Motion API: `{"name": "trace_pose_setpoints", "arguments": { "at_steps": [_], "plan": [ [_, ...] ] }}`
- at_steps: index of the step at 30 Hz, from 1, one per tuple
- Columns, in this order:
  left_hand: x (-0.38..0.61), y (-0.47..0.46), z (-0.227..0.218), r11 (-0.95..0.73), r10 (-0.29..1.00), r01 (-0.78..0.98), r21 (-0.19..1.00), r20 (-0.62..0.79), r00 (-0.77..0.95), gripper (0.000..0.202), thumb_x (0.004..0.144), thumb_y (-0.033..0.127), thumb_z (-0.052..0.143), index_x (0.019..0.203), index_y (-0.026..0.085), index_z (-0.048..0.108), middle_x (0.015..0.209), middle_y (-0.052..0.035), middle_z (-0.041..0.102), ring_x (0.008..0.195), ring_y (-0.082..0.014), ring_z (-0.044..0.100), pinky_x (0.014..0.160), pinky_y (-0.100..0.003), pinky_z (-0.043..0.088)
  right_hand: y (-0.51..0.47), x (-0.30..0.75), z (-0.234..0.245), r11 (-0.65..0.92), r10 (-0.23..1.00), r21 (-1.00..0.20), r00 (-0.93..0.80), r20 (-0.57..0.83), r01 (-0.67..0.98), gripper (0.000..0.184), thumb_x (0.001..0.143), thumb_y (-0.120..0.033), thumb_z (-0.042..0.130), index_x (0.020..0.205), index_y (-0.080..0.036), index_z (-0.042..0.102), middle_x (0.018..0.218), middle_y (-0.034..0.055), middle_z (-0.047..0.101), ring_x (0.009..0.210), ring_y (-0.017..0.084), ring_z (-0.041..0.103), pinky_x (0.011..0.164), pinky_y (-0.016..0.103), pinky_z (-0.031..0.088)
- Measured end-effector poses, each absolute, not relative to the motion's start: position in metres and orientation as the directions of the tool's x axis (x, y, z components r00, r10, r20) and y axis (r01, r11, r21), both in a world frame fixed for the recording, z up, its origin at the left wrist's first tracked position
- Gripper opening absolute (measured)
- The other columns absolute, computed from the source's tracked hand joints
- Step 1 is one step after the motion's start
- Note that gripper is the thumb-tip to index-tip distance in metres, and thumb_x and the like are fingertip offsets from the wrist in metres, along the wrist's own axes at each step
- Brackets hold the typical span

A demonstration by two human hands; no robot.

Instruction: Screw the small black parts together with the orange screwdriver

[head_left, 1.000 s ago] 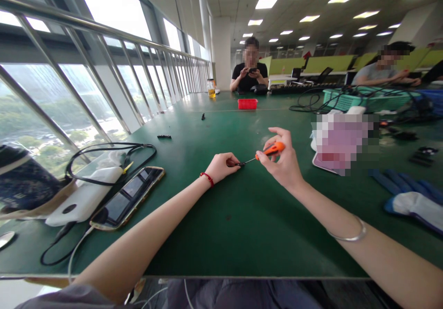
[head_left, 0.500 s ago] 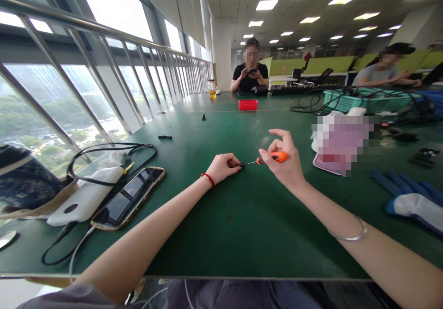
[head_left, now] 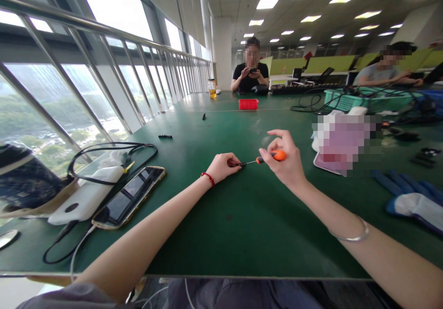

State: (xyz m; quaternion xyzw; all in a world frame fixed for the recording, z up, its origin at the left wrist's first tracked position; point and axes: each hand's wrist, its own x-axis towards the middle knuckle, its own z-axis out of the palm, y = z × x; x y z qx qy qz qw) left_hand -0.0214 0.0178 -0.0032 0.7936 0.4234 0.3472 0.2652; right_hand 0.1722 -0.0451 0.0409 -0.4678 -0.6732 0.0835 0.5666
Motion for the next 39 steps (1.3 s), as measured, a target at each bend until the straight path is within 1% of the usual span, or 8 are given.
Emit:
{"name": "trace_pose_setpoints", "arguments": {
  "at_steps": [4,6,11,14,19,25,32,39],
  "plan": [
    [-0.0215,0.0174,-0.0026,-0.502,0.855,0.482,0.718,0.328,0.402,0.011,0.069,0.02,0.067,0.077,0.012,0.067,0.076,-0.0049,0.071,0.067,-0.0135,0.064,0.068,-0.025,0.054,-0.0495,0.1702,0.0452,0.527,0.748,-0.655,0.071,0.66,0.541,0.022,0.079,-0.042,0.055,0.08,-0.02,0.057,0.054,-0.0051,0.05,0.047,0.011,0.049,0.054,0.026,0.039],
    [-0.0214,0.0177,-0.0026,-0.501,0.856,0.486,0.716,0.327,0.4,0.011,0.069,0.02,0.067,0.076,0.012,0.067,0.076,-0.0053,0.071,0.068,-0.0136,0.064,0.069,-0.025,0.054,-0.0488,0.1709,0.0441,0.568,0.72,-0.635,0.057,0.692,0.524,0.018,0.078,-0.036,0.055,0.087,-0.02,0.057,0.061,-0.0035,0.054,0.051,0.011,0.051,0.055,0.025,0.041],
    [-0.0217,0.0178,-0.0031,-0.505,0.853,0.48,0.717,0.331,0.404,0.012,0.068,0.02,0.067,0.077,0.012,0.067,0.077,-0.0053,0.071,0.068,-0.0137,0.065,0.07,-0.025,0.055,-0.043,0.1738,0.0383,0.588,0.702,-0.649,0.094,0.706,0.483,0.05,0.071,-0.036,0.062,0.116,-0.022,0.043,0.084,0.0,0.058,0.062,0.013,0.057,0.052,0.024,0.044],
    [-0.0222,0.0177,-0.0031,-0.501,0.855,0.48,0.72,0.327,0.403,0.011,0.068,0.02,0.067,0.076,0.013,0.066,0.076,-0.0049,0.071,0.068,-0.0137,0.065,0.069,-0.025,0.055,-0.0427,0.1738,0.0395,0.515,0.72,-0.663,0.147,0.679,0.543,0.049,0.071,-0.044,0.064,0.112,-0.023,0.047,0.071,-0.0034,0.055,0.053,0.013,0.053,0.049,0.024,0.042],
    [-0.0217,0.0174,-0.0027,-0.493,0.86,0.482,0.724,0.323,0.394,0.011,0.068,0.02,0.068,0.076,0.013,0.067,0.076,-0.0046,0.071,0.068,-0.0137,0.065,0.07,-0.026,0.055,-0.047,0.1728,0.0444,0.514,0.723,-0.631,0.103,0.683,0.581,0.019,0.079,-0.04,0.055,0.081,-0.021,0.057,0.06,-0.0026,0.053,0.052,0.012,0.052,0.056,0.026,0.042],
    [-0.0213,0.0175,-0.0032,-0.491,0.861,0.481,0.726,0.318,0.398,0.011,0.068,0.02,0.068,0.076,0.013,0.067,0.074,-0.0042,0.071,0.067,-0.0136,0.065,0.07,-0.026,0.055,-0.0459,0.173,0.042,0.575,0.707,-0.635,0.078,0.703,0.517,0.048,0.07,-0.032,0.061,0.114,-0.022,0.046,0.075,-0.0026,0.054,0.056,0.013,0.051,0.054,0.025,0.043],
    [-0.0216,0.0183,-0.0037,-0.486,0.863,0.475,0.733,0.315,0.396,0.011,0.068,0.02,0.068,0.076,0.013,0.066,0.076,-0.0048,0.071,0.068,-0.0136,0.065,0.07,-0.026,0.055,-0.0469,0.1722,0.043,0.56,0.742,-0.659,0.05,0.669,0.502,0.019,0.079,-0.041,0.055,0.082,-0.021,0.056,0.058,-0.0033,0.053,0.052,0.013,0.053,0.057,0.026,0.042],
    [-0.0214,0.0176,-0.0027,-0.495,0.858,0.484,0.722,0.316,0.406,0.012,0.068,0.021,0.067,0.077,0.013,0.067,0.076,-0.0049,0.071,0.068,-0.0139,0.064,0.07,-0.026,0.055,-0.0427,0.1754,0.04,0.537,0.737,-0.664,0.095,0.67,0.52,0.037,0.071,-0.035,0.062,0.104,-0.022,0.052,0.062,-0.0053,0.053,0.051,0.013,0.05,0.055,0.026,0.042]
  ]
}}
